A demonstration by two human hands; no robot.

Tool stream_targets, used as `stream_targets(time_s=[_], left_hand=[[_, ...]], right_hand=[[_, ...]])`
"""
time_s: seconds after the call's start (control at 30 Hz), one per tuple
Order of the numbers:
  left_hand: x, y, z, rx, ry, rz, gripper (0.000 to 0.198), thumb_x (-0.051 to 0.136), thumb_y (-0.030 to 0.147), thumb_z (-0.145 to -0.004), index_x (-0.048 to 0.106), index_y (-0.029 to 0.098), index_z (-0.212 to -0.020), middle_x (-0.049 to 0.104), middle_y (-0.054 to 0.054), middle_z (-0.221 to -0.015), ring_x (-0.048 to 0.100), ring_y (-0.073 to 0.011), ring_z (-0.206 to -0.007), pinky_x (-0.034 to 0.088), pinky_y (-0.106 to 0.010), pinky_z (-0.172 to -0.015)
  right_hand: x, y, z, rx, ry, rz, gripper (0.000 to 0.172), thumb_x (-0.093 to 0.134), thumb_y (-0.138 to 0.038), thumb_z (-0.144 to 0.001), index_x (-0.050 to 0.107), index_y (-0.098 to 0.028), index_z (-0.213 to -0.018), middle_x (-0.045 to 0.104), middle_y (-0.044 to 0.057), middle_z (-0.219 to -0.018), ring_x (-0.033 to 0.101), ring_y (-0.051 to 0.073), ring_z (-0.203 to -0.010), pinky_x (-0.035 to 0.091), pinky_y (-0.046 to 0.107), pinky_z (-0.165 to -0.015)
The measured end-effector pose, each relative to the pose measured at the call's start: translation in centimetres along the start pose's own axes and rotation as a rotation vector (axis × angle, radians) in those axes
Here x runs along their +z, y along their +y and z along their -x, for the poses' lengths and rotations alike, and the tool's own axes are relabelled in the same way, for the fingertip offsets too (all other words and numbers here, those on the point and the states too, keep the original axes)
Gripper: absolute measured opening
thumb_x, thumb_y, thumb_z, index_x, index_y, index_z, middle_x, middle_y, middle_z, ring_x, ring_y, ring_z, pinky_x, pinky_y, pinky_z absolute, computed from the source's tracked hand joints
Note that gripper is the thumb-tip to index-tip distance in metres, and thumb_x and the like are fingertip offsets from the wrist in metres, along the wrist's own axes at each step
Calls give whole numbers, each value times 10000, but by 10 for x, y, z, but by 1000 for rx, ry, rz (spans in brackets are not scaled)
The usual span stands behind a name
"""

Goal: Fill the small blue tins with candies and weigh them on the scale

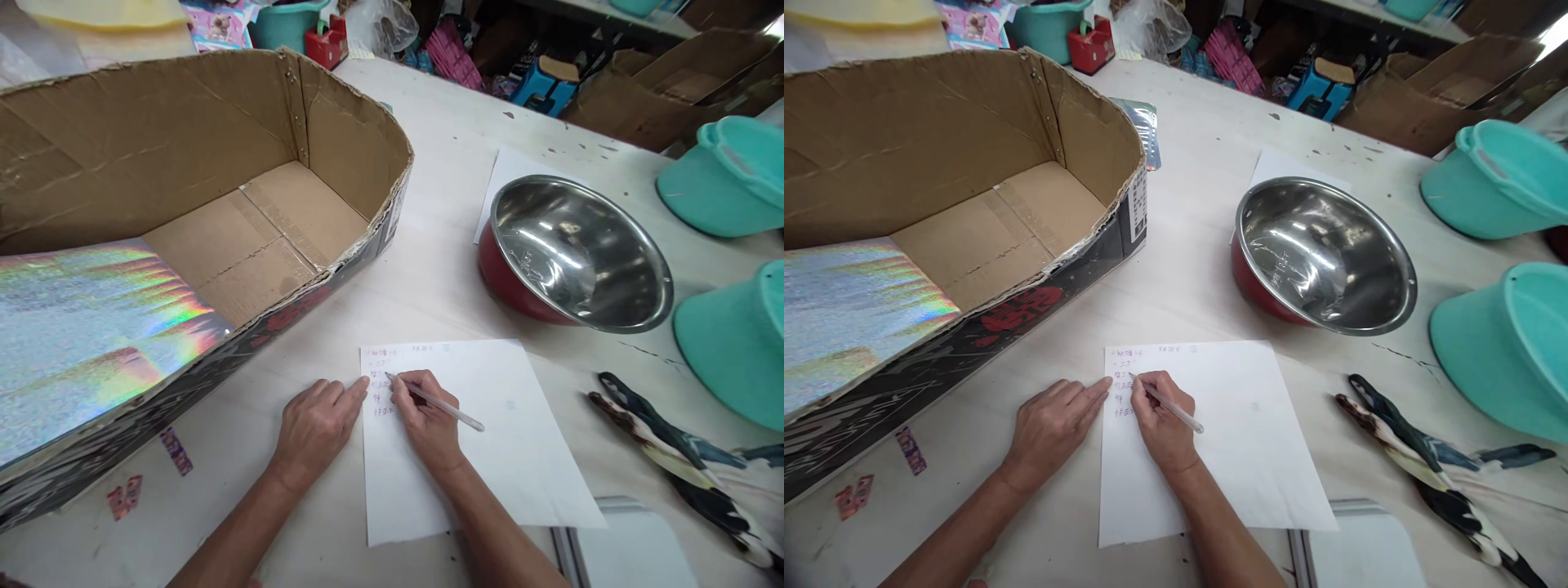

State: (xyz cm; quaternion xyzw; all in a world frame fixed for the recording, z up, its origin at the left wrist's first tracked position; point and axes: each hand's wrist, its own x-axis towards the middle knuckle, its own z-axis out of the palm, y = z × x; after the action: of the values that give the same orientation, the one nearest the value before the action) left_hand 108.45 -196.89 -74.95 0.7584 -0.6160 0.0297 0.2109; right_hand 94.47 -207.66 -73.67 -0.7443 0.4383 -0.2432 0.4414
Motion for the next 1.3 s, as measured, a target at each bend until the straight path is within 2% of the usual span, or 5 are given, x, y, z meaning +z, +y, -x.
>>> stream_targets(time_s=[0.37,0.73,0.93,1.3], left_hand=[[1,1,-2,3,25,-6,229,574,251,-874,653,253,-1089,529,31,-592,476,-118,-591,323,-273,-589],[0,0,-2,8,20,-12,236,573,256,-875,651,250,-1097,538,31,-604,482,-117,-597,324,-274,-590],[1,-1,-1,7,10,-11,241,571,254,-876,643,252,-1106,540,31,-610,485,-121,-603,328,-279,-596],[1,0,-1,3,5,-5,246,576,251,-872,641,257,-1109,541,31,-614,484,-125,-607,329,-287,-597]], right_hand=[[0,-2,-3,-74,14,82,142,552,-244,-853,557,-203,-717,567,-36,-609,498,100,-531,400,218,-514],[1,-2,-1,-9,34,55,144,550,-276,-861,571,-203,-739,581,-27,-618,531,111,-540,427,222,-515],[0,-1,-1,0,-12,0,120,552,-282,-867,584,-203,-782,608,-19,-650,572,119,-565,451,225,-536],[0,-2,-2,-41,-6,27,129,555,-258,-852,572,-203,-737,577,-33,-603,492,103,-514,406,218,-500]])
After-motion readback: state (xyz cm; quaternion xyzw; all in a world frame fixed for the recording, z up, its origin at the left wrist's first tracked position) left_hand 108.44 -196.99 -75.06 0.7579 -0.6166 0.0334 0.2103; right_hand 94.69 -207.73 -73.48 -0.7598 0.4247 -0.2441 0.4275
